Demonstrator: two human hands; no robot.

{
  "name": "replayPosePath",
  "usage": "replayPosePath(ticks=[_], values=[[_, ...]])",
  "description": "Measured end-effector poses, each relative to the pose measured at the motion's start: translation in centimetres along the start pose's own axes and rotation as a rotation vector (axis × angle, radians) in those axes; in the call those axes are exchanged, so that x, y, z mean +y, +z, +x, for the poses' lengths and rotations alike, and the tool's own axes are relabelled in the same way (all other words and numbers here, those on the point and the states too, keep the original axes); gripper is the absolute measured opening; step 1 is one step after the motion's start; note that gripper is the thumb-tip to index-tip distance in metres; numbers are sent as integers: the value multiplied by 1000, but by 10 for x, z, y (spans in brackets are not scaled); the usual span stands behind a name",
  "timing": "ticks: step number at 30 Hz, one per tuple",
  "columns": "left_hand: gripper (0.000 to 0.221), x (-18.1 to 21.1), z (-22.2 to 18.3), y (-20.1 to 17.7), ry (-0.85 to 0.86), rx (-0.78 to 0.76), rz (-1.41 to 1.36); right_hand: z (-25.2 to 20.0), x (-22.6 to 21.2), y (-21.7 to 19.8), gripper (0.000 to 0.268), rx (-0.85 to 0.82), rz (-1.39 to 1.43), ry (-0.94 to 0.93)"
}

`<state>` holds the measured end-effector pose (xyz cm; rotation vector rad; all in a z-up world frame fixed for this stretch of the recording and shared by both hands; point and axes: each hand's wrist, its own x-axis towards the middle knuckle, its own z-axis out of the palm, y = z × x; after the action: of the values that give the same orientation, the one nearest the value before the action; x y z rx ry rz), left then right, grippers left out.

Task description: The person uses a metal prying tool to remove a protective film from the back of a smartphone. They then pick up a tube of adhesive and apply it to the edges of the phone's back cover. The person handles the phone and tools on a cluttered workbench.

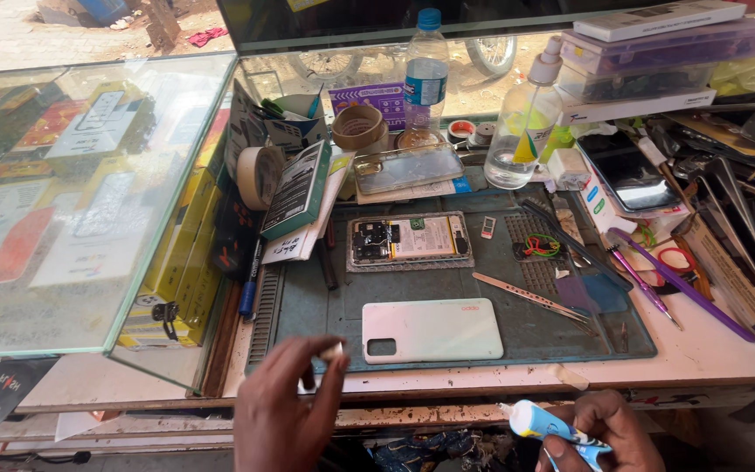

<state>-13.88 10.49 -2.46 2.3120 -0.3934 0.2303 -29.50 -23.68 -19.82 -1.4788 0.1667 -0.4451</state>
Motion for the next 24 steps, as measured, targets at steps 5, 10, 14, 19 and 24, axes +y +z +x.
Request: replayPosePath(ticks=[5,10,14,19,24], values=[[23,4,32,-10,-16,-42,332,7,-6,13,29,-6,-13,-66],[43,-1,38,-6,10,-47,334,9,-24,17,37,20,-28,71],[71,0,42,4,329,-159,270,12,-52,28,47,134,-130,268],[96,21,52,14,308,-465,242,15,-58,35,51,104,-132,201],[94,26,57,7,330,-509,209,11,-59,33,50,100,-99,213]])
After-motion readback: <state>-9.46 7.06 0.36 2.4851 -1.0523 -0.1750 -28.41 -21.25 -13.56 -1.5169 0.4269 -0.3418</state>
